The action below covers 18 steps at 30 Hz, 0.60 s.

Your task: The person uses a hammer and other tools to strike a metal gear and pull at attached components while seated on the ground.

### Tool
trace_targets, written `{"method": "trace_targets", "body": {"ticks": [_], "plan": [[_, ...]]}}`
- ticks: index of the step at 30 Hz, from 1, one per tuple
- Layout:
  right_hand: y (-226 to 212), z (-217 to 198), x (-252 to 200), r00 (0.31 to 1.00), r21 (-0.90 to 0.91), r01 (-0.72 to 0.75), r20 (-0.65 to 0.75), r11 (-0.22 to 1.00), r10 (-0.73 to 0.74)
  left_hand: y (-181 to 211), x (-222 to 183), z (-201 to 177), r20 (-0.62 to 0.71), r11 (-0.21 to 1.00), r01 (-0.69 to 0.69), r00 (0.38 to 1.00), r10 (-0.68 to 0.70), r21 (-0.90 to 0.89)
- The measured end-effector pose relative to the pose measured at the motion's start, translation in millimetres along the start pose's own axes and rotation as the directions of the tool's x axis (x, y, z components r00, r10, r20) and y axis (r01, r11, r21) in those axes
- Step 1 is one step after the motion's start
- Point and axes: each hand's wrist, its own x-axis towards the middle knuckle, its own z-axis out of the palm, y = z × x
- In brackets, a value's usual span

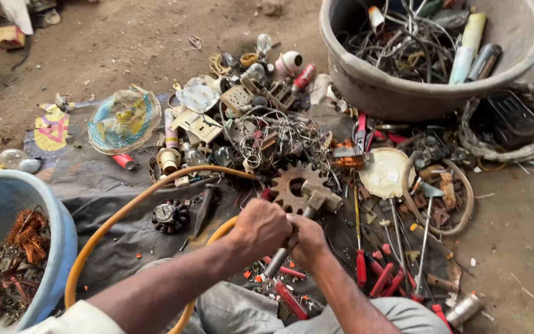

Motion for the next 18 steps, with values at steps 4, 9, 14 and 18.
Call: {"method": "trace_targets", "body": {"ticks": [4,9,14,18], "plan": [[-1,-2,-8,1.0,-0.105,-0.011,-0.025,0.994,0.009,-22,-3,1,0.017,0.967,0.134,0.991,-0.134,-0.217],[-19,14,-21,0.998,-0.063,0.06,0.021,0.996,-0.059,-61,-20,18,-0.041,0.737,0.124,0.979,-0.201,-0.665],[-26,39,-56,0.96,-0.131,0.163,0.248,0.978,-0.127,-53,-30,80,-0.373,0.514,-0.217,0.901,-0.222,-0.83],[-19,33,-56,0.929,-0.21,0.22,0.342,0.953,-0.14,-37,-35,108,-0.526,0.514,-0.335,0.801,-0.286,-0.79]]}}
